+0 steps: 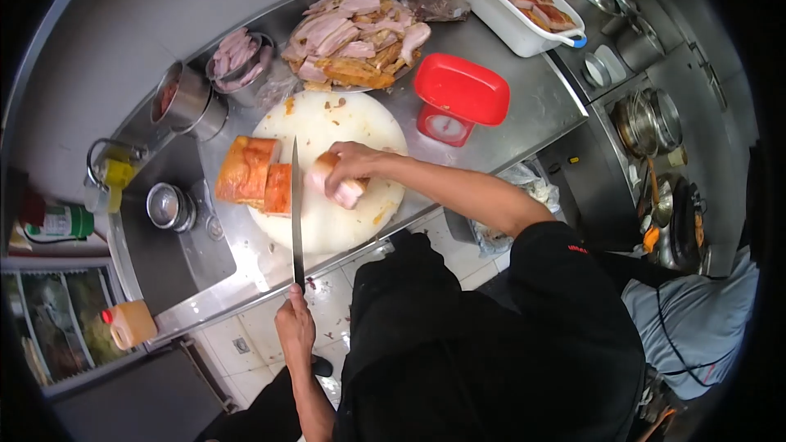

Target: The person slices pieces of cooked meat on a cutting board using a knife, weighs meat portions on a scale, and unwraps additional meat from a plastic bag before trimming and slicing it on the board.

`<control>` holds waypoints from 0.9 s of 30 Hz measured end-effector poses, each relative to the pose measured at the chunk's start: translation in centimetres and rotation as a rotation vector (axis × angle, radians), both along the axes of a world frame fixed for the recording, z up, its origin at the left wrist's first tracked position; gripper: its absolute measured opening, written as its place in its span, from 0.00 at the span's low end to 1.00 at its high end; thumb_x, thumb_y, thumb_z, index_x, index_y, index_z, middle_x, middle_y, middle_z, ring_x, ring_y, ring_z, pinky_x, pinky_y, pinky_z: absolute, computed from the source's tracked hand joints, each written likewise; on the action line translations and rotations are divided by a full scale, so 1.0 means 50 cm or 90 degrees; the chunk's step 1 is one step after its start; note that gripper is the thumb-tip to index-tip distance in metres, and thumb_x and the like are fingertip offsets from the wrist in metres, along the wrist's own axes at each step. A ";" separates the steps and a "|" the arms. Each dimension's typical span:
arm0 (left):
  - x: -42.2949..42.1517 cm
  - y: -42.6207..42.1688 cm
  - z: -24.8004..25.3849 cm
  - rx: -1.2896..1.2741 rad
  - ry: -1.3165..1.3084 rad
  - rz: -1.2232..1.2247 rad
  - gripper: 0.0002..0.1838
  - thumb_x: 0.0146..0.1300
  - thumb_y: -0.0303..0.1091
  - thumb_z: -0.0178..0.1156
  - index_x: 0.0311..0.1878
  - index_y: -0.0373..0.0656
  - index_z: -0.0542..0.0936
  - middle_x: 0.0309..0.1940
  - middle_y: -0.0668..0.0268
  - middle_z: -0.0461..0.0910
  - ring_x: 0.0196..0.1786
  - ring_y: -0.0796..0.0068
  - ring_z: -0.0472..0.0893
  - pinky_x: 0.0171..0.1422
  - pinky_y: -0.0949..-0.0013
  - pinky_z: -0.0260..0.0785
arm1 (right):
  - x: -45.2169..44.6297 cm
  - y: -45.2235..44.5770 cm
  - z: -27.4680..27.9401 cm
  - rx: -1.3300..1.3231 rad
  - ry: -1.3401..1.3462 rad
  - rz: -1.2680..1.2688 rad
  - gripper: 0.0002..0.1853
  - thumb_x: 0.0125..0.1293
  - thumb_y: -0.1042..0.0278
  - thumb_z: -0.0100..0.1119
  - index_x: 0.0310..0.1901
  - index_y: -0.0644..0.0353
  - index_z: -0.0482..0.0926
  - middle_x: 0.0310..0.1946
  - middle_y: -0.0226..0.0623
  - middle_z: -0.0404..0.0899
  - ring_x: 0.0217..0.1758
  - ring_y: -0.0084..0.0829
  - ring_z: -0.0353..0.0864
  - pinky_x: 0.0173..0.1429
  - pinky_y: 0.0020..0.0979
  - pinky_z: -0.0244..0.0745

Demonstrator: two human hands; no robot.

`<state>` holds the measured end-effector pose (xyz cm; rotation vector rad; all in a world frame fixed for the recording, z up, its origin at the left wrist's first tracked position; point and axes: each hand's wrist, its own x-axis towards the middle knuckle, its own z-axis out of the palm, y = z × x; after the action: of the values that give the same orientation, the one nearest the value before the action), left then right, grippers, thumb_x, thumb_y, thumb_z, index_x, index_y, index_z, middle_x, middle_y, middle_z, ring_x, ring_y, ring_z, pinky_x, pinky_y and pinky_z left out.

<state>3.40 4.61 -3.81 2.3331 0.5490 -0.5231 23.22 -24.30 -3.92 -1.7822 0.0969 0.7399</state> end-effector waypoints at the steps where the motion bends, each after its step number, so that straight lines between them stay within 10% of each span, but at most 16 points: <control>1: -0.018 0.002 -0.002 -0.060 -0.017 0.026 0.42 0.76 0.64 0.42 0.28 0.27 0.76 0.18 0.56 0.71 0.24 0.66 0.68 0.33 0.57 0.65 | -0.016 0.012 -0.007 0.112 0.083 -0.131 0.47 0.37 0.60 0.82 0.61 0.68 0.69 0.48 0.48 0.79 0.47 0.38 0.85 0.43 0.37 0.83; 4: -0.051 -0.013 0.018 -0.189 -0.030 0.090 0.39 0.77 0.63 0.44 0.24 0.32 0.73 0.16 0.65 0.67 0.23 0.75 0.66 0.29 0.64 0.61 | -0.047 0.055 -0.057 0.245 0.088 -0.285 0.51 0.36 0.59 0.82 0.63 0.69 0.66 0.52 0.51 0.77 0.48 0.40 0.84 0.44 0.39 0.83; 8: -0.077 -0.010 0.006 -0.254 0.005 0.147 0.37 0.77 0.62 0.46 0.22 0.36 0.71 0.17 0.72 0.64 0.22 0.81 0.62 0.27 0.69 0.56 | -0.096 0.093 -0.063 -0.049 -0.084 -0.241 0.51 0.40 0.51 0.80 0.64 0.71 0.66 0.54 0.53 0.77 0.56 0.47 0.81 0.61 0.43 0.77; 12: -0.091 0.001 -0.007 -0.200 0.002 0.104 0.38 0.77 0.61 0.45 0.25 0.32 0.74 0.17 0.62 0.69 0.25 0.72 0.68 0.32 0.62 0.64 | -0.111 0.084 -0.034 -0.325 -0.179 -0.149 0.46 0.43 0.46 0.78 0.60 0.70 0.74 0.60 0.58 0.75 0.63 0.47 0.76 0.66 0.41 0.73; 14: -0.090 -0.006 0.021 -0.159 -0.020 0.062 0.38 0.78 0.60 0.44 0.31 0.27 0.78 0.21 0.48 0.76 0.28 0.60 0.75 0.38 0.56 0.68 | -0.098 0.040 -0.074 -0.042 -0.064 -0.144 0.42 0.45 0.47 0.77 0.58 0.68 0.77 0.58 0.57 0.75 0.65 0.48 0.73 0.67 0.41 0.71; 16: -0.087 -0.006 0.033 -0.131 0.011 0.042 0.38 0.78 0.59 0.43 0.32 0.27 0.78 0.22 0.44 0.75 0.28 0.53 0.75 0.40 0.54 0.69 | -0.112 0.018 -0.109 -0.280 -0.479 -0.122 0.39 0.50 0.53 0.76 0.60 0.67 0.75 0.58 0.54 0.74 0.63 0.45 0.74 0.64 0.39 0.73; 21: -0.078 -0.029 0.070 -0.118 0.026 0.008 0.36 0.79 0.56 0.40 0.33 0.27 0.78 0.27 0.35 0.78 0.37 0.29 0.78 0.43 0.44 0.69 | -0.131 0.029 -0.093 -0.108 -0.420 -0.210 0.36 0.53 0.61 0.75 0.62 0.68 0.73 0.58 0.49 0.73 0.57 0.42 0.78 0.58 0.36 0.77; 27: -0.059 -0.067 0.122 -0.140 0.040 -0.009 0.35 0.79 0.56 0.41 0.34 0.28 0.77 0.28 0.34 0.79 0.38 0.28 0.78 0.43 0.42 0.69 | -0.138 0.071 -0.140 -0.104 -0.390 -0.292 0.35 0.55 0.62 0.74 0.62 0.67 0.72 0.57 0.49 0.73 0.56 0.42 0.78 0.58 0.37 0.76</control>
<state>0.44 1.27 2.29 2.1189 0.4779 -0.6325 16.30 -20.76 -10.93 -1.9697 0.1492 -0.1561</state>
